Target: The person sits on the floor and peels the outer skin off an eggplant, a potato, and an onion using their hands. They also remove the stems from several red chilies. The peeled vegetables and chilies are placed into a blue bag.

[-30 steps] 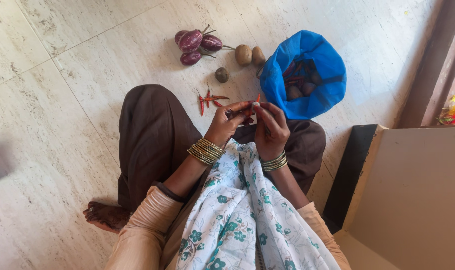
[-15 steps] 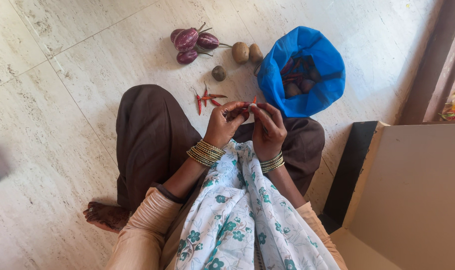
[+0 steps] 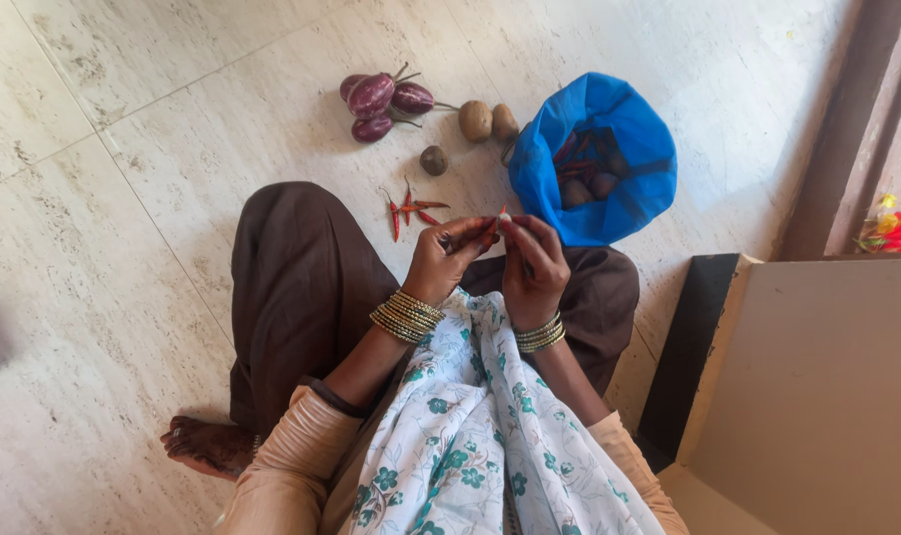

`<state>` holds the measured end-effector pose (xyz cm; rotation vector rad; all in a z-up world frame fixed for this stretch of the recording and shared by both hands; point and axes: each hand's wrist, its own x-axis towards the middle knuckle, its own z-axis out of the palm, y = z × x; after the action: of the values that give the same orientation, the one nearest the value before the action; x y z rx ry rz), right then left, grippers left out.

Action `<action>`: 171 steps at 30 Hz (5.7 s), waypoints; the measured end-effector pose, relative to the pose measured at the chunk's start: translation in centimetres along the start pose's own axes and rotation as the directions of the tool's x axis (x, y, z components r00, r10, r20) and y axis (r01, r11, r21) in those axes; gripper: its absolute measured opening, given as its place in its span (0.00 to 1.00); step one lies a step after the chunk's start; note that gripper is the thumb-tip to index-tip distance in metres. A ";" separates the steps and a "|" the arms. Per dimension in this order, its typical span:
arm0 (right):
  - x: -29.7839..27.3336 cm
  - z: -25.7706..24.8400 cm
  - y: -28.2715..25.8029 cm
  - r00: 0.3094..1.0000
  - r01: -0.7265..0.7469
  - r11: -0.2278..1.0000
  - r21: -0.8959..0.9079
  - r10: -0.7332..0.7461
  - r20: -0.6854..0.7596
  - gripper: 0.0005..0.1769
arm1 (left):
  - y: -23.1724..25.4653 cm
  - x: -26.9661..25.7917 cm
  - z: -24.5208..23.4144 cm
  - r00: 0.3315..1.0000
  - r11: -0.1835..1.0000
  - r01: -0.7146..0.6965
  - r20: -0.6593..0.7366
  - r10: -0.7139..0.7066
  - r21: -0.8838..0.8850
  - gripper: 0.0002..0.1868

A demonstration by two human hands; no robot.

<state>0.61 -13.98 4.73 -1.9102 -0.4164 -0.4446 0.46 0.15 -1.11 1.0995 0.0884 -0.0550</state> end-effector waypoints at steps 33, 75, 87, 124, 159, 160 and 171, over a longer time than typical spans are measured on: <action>0.3 -0.3 -1.3 0.999 0.004 0.999 0.032 -0.002 -0.046 0.14 | 0.9 -1.5 0.4 1.000 0.999 0.003 0.017 -0.004 0.044 0.15; -4.8 1.9 11.0 0.967 -0.223 0.966 -0.128 0.236 0.096 0.11 | -5.8 7.6 -13.9 0.902 0.431 0.281 -0.389 0.186 0.857 0.11; -5.2 2.5 11.1 0.965 -0.219 0.966 -0.134 0.236 0.118 0.11 | -4.8 11.3 -13.1 0.888 0.342 0.328 -0.411 0.207 0.881 0.17; 0.7 -4.1 17.6 0.839 -0.299 0.950 -0.087 0.218 -0.499 0.13 | -23.7 28.1 14.6 0.996 -0.028 -0.028 0.025 -0.090 0.999 0.12; -3.9 2.9 1.8 0.996 0.077 0.997 -0.020 -0.076 0.047 0.15 | -4.6 1.3 -4.2 0.995 0.937 0.007 -0.093 0.027 0.349 0.14; -3.4 2.9 1.5 0.997 0.068 0.998 -0.018 -0.067 0.039 0.14 | -4.5 1.1 -4.1 0.996 0.950 0.017 -0.084 0.010 0.313 0.15; -2.6 1.4 0.8 0.998 0.053 0.996 -0.068 -0.051 0.037 0.12 | -3.9 0.1 -3.8 0.990 0.989 0.136 0.053 -0.133 -0.050 0.18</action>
<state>-1.10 -13.16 2.30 -1.9804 -0.4802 -0.4653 0.05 1.79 -6.35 1.0371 0.1191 -0.1999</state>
